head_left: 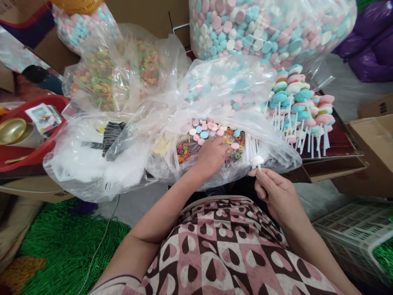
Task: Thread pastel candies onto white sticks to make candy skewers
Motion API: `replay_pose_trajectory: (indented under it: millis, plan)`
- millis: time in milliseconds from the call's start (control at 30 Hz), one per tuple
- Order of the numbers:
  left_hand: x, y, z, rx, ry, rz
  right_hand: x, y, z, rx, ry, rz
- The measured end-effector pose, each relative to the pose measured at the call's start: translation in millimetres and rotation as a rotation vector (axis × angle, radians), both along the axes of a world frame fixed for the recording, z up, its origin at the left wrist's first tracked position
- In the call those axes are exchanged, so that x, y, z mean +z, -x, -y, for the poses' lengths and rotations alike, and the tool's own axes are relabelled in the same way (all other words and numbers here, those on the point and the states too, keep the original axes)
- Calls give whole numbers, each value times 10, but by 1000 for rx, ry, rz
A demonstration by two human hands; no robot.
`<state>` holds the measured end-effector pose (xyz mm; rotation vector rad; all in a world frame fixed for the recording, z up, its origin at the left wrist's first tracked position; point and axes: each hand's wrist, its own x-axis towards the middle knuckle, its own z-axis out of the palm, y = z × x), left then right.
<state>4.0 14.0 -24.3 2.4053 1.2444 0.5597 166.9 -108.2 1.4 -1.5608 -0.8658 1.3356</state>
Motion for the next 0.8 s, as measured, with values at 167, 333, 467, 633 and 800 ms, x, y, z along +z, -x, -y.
replay_pose_trajectory:
  millis: [167, 333, 467, 633, 800]
  plan:
    - [-10, 91, 14, 165, 413, 509, -16, -23, 87, 184, 144, 68]
    - [-16, 140, 69, 230, 677, 752, -10, 31, 88, 192, 152, 136]
    - [35, 97, 131, 245, 650, 793, -8, 49, 66, 186, 153, 161]
    - [94, 41, 177, 256, 699, 890, 10, 77, 72, 172, 121, 187]
    - [80, 52, 168, 286, 797, 924, 31, 98, 79, 204, 40, 343]
